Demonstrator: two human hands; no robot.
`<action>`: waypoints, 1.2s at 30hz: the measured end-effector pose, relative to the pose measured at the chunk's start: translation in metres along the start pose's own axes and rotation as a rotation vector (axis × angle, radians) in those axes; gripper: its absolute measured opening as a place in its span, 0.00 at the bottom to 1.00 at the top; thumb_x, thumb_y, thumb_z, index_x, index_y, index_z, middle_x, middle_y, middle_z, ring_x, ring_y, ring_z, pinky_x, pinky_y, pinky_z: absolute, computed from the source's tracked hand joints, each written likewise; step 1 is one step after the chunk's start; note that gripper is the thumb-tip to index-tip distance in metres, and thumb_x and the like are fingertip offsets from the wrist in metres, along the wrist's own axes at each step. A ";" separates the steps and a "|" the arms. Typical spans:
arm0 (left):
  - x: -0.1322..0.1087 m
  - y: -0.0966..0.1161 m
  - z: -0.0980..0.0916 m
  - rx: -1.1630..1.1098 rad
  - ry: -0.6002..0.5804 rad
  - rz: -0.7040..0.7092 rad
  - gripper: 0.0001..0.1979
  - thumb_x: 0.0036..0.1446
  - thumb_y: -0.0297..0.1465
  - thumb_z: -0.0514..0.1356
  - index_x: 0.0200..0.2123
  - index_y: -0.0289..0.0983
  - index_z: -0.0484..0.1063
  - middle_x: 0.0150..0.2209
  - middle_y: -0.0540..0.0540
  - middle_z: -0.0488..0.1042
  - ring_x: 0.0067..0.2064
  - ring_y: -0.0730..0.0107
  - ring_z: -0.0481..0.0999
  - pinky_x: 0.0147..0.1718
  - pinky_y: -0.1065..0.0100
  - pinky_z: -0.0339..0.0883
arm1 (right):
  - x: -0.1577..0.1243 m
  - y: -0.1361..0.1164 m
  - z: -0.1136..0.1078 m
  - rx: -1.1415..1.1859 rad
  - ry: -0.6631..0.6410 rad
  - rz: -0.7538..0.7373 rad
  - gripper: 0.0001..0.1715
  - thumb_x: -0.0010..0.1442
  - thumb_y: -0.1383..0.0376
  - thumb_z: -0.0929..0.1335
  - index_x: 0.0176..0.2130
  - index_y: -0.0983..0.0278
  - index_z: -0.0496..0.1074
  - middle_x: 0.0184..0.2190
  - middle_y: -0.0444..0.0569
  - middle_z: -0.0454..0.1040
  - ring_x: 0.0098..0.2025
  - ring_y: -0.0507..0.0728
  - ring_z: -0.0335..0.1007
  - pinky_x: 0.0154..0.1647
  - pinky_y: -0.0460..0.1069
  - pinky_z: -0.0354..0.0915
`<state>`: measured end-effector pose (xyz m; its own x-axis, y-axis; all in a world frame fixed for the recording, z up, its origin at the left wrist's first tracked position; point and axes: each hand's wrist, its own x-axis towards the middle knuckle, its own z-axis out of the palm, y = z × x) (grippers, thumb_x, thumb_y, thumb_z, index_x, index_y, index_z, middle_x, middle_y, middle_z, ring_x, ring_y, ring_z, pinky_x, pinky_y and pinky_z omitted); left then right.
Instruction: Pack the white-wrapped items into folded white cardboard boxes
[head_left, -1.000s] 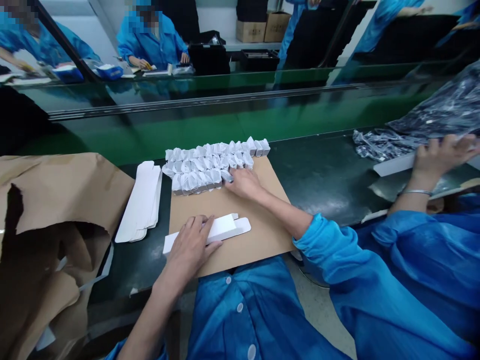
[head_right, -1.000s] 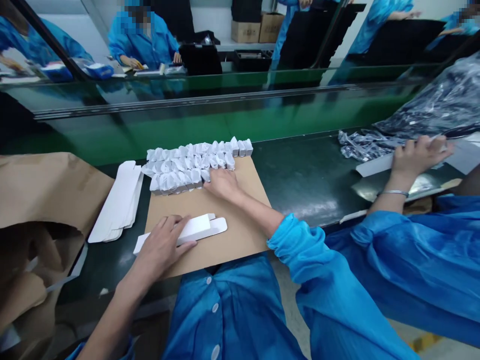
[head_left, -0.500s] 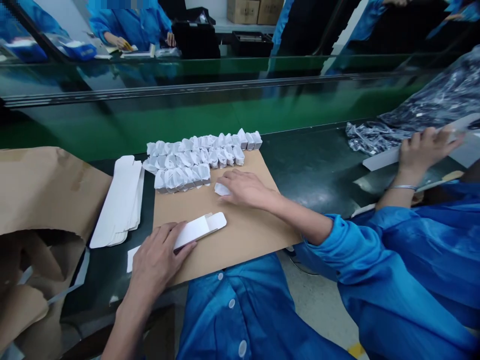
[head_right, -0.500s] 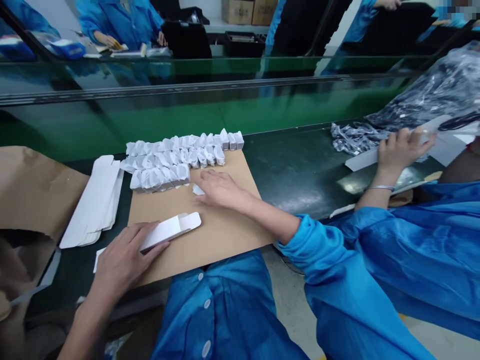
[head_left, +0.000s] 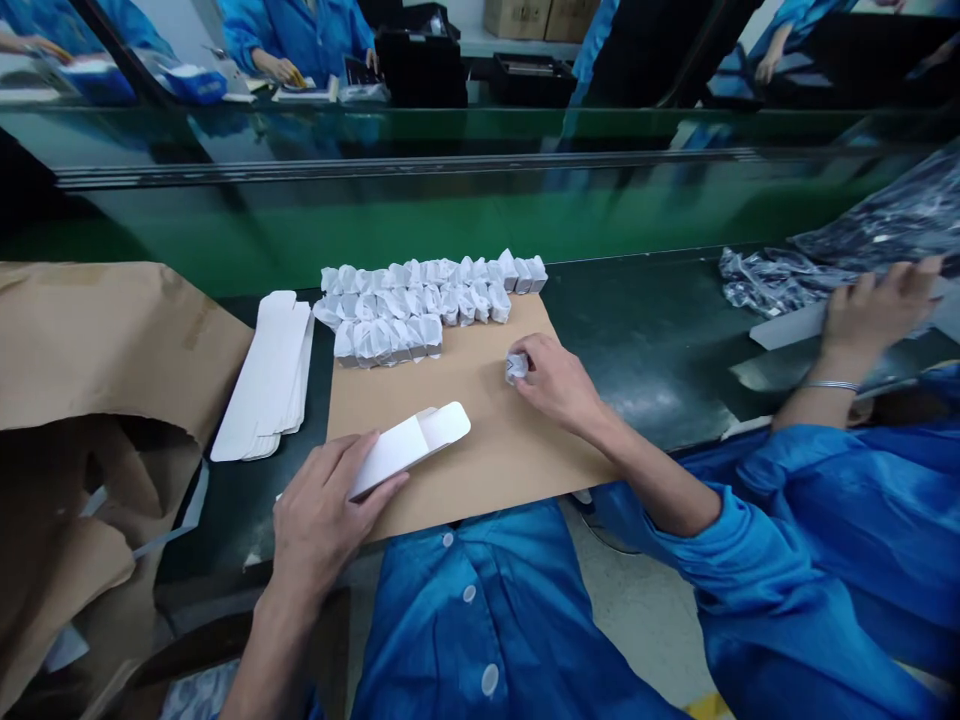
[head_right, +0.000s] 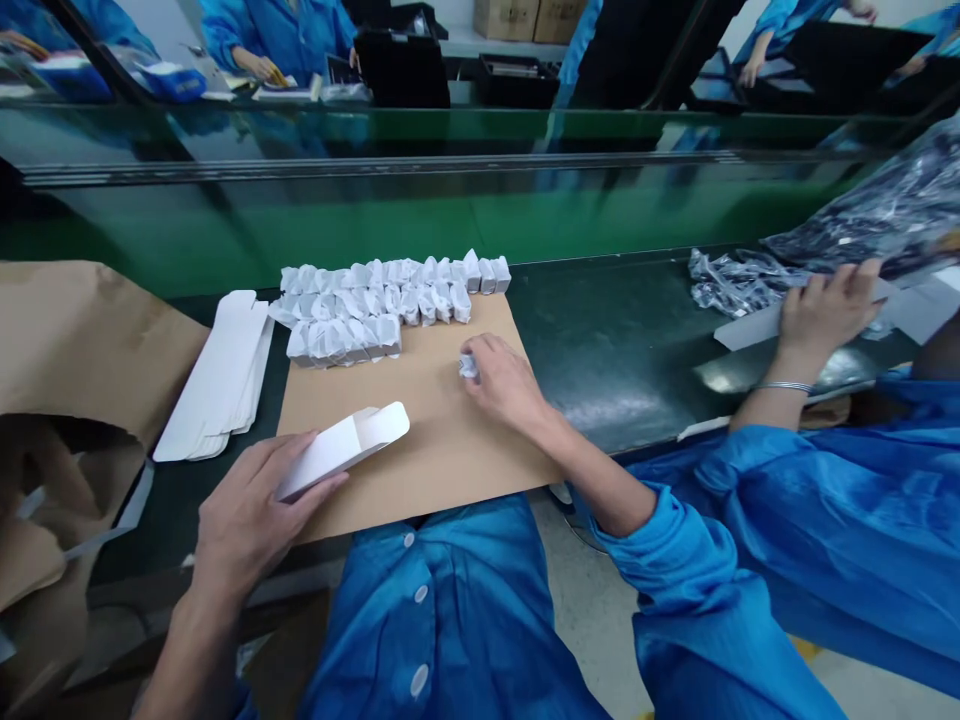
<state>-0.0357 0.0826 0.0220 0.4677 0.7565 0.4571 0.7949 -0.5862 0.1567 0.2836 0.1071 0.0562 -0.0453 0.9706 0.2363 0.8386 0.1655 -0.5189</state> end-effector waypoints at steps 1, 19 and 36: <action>0.001 0.002 0.001 -0.001 0.004 0.004 0.24 0.59 0.45 0.61 0.54 0.39 0.68 0.46 0.41 0.77 0.46 0.56 0.77 0.43 0.62 0.70 | -0.006 -0.005 -0.003 0.076 0.044 0.018 0.20 0.55 0.71 0.66 0.49 0.65 0.71 0.46 0.54 0.73 0.47 0.60 0.71 0.49 0.56 0.70; 0.005 0.022 -0.015 0.129 0.141 0.189 0.21 0.58 0.34 0.62 0.54 0.34 0.68 0.42 0.38 0.77 0.40 0.56 0.74 0.35 0.62 0.64 | -0.034 -0.053 -0.002 -0.039 -0.107 -0.609 0.20 0.67 0.73 0.61 0.56 0.72 0.69 0.51 0.62 0.74 0.50 0.63 0.69 0.51 0.60 0.69; 0.007 0.023 -0.005 0.126 0.232 0.200 0.20 0.55 0.32 0.66 0.49 0.30 0.71 0.38 0.38 0.77 0.37 0.57 0.72 0.33 0.63 0.61 | -0.025 -0.068 -0.001 0.977 -0.492 0.106 0.32 0.57 0.70 0.71 0.60 0.65 0.65 0.52 0.55 0.74 0.53 0.55 0.72 0.58 0.54 0.68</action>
<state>-0.0161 0.0727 0.0329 0.5302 0.5355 0.6574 0.7448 -0.6647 -0.0592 0.2285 0.0717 0.0864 -0.3919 0.9157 -0.0891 0.0698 -0.0670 -0.9953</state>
